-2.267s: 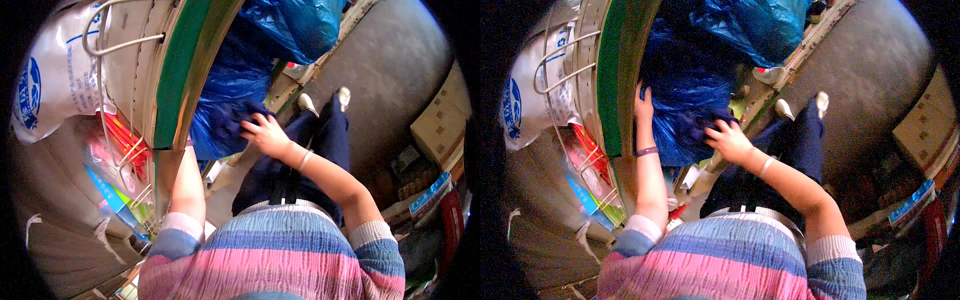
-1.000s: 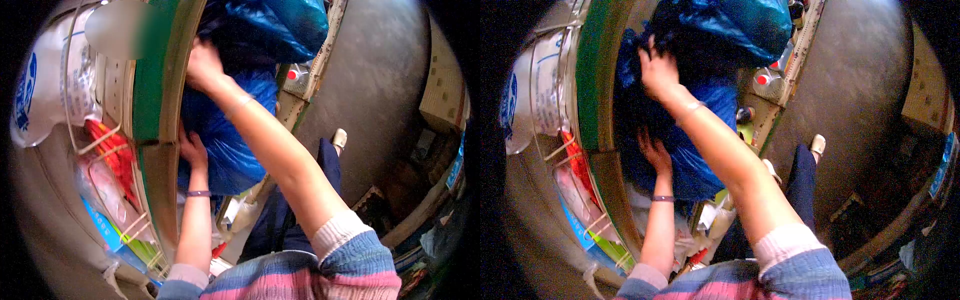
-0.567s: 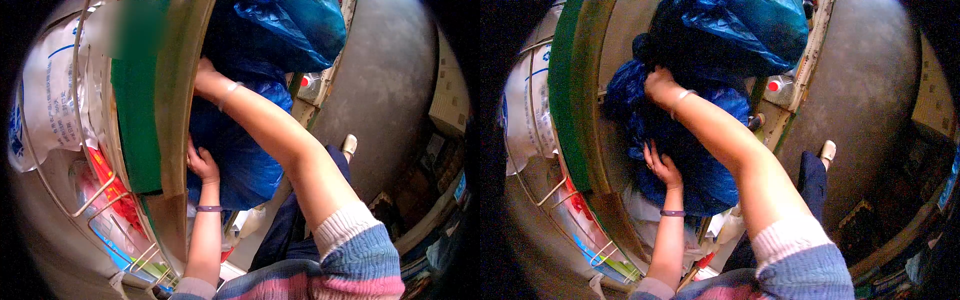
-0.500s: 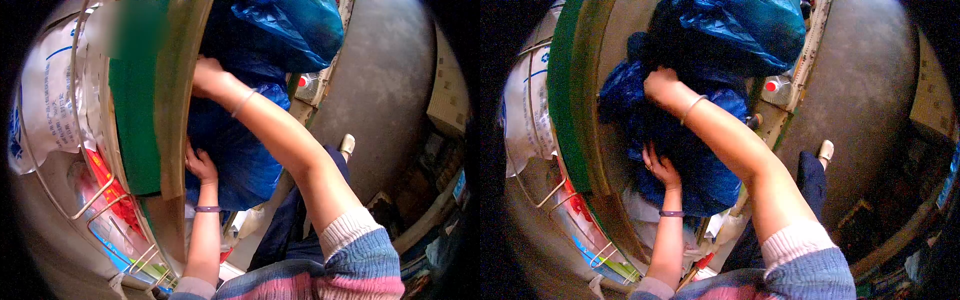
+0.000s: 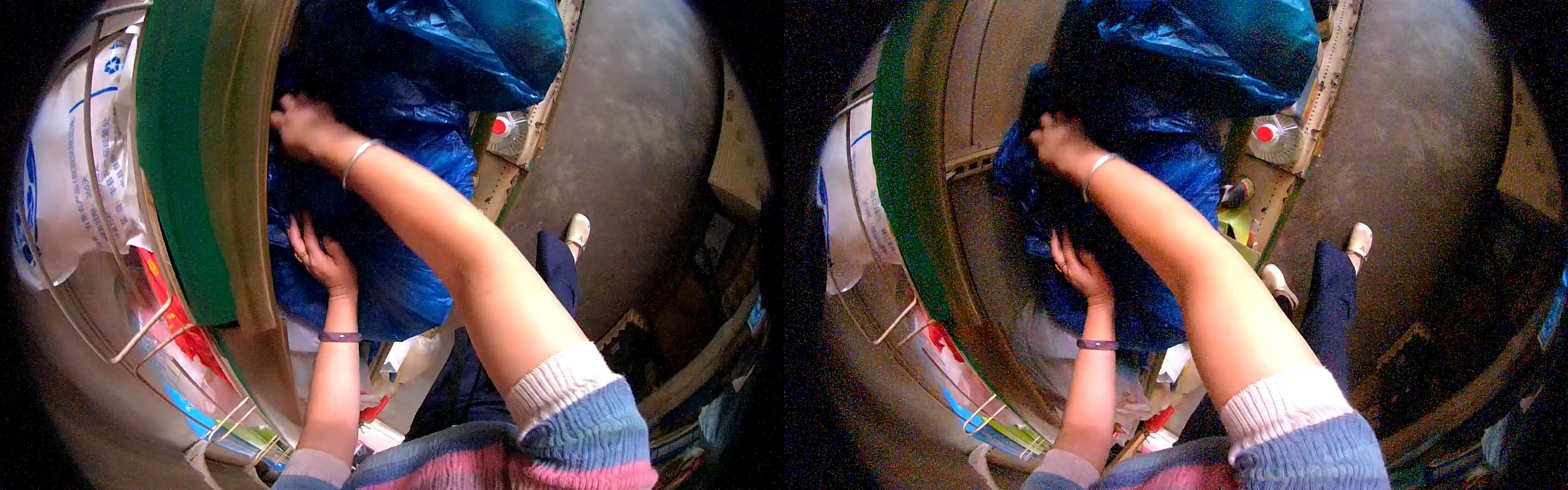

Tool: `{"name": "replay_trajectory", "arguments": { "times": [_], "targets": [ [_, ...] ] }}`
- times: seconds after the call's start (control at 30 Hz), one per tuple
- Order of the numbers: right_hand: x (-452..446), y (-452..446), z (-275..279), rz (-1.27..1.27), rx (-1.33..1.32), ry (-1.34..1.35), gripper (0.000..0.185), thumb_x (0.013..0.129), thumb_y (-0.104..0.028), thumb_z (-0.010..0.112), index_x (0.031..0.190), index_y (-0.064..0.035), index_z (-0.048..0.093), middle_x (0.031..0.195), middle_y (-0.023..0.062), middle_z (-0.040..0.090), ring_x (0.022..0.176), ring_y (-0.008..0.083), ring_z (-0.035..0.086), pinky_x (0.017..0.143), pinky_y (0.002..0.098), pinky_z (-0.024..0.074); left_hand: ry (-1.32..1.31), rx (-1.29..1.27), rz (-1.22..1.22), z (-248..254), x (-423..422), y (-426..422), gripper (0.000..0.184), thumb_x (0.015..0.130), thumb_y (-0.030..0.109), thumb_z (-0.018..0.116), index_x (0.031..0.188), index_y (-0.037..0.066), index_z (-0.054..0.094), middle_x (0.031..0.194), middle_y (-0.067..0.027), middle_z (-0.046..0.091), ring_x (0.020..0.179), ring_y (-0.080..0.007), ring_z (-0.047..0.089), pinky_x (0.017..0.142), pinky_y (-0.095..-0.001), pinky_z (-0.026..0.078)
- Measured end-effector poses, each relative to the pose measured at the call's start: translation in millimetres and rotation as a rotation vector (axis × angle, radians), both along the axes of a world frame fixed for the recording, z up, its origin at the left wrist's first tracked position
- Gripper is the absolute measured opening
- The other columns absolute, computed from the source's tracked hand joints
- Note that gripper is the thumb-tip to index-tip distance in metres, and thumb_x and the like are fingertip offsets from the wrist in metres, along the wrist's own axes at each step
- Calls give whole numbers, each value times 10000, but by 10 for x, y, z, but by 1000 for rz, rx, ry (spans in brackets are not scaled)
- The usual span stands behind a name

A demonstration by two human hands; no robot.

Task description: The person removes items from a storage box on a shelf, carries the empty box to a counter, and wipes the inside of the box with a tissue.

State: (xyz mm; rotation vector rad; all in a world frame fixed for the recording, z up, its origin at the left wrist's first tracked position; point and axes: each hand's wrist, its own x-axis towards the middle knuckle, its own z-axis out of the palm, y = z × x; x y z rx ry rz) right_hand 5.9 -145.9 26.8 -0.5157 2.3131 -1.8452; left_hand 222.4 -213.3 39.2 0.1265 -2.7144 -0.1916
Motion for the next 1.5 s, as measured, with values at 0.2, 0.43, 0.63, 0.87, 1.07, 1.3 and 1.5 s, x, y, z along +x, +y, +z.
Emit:
{"name": "replay_trajectory", "arguments": {
  "times": [0.2, 0.43, 0.63, 0.87, 1.07, 1.3, 1.5],
  "targets": [
    [-125, 394, 275, -24, 255, 98, 252, 833, -206, 490, 982, -76, 647, 1025, 175, 587, 928, 367, 578, 765, 446, 508, -5, -30, 5, 41, 50, 1, 463, 845, 190, 401, 1266, 21, 491, 1345, -227, 393, 1236, -380, 367, 1054, -463, 233],
    [379, 349, 649, -278, 20, 535, 232, 760, -217, 535, 957, -157, 641, 1030, 90, 558, 956, 281, 517, 795, 412, 425, -56, 32, 49, 57, 38, 98, 503, 829, 197, 432, 1300, 19, 446, 1323, -262, 393, 1224, -411, 365, 1040, -463, 250],
    [-53, -145, -284, -16, -40, -94, 280, 828, -310, 522, 932, -88, 658, 936, 116, 655, 723, 317, 612, 632, 421, 495, 31, -15, -62, 36, -26, 60, 462, 835, 195, 443, 1269, 44, 497, 1305, -248, 411, 1210, -391, 383, 1039, -457, 254],
    [804, 530, 738, -161, 22, 529, 236, 759, -208, 557, 978, -198, 644, 1002, 39, 603, 1083, 267, 496, 846, 460, 419, 18, -19, -24, -48, 49, -18, 401, 850, 183, 464, 1197, -13, 508, 1258, -244, 452, 1173, -399, 411, 1005, -460, 302],
    [850, -405, -186, -34, 391, 754, 311, 764, -252, 538, 1058, -170, 599, 1081, 62, 572, 1137, 321, 455, 905, 601, 342, 64, 53, -84, -174, -24, -176, 494, 909, 357, 403, 1182, -42, 506, 1234, -264, 471, 1159, -427, 397, 1007, -484, 269],
    [1130, 1134, 67, -242, 431, 454, 296, 689, -139, 595, 983, -121, 624, 1002, 64, 556, 965, 277, 492, 762, 392, 435, 99, -22, -93, -16, -51, 16, 395, 866, 256, 456, 1152, -3, 540, 1244, -225, 473, 1148, -397, 423, 1000, -470, 294],
    [2537, 1483, 132, -31, 380, 506, 118, 682, -190, 568, 775, -142, 622, 993, 38, 502, 932, 261, 434, 754, 396, 370, 60, 66, -14, 34, -38, 62, 325, 838, 162, 488, 1110, 0, 563, 1210, -200, 499, 1143, -358, 437, 992, -444, 317]
  ]
}}
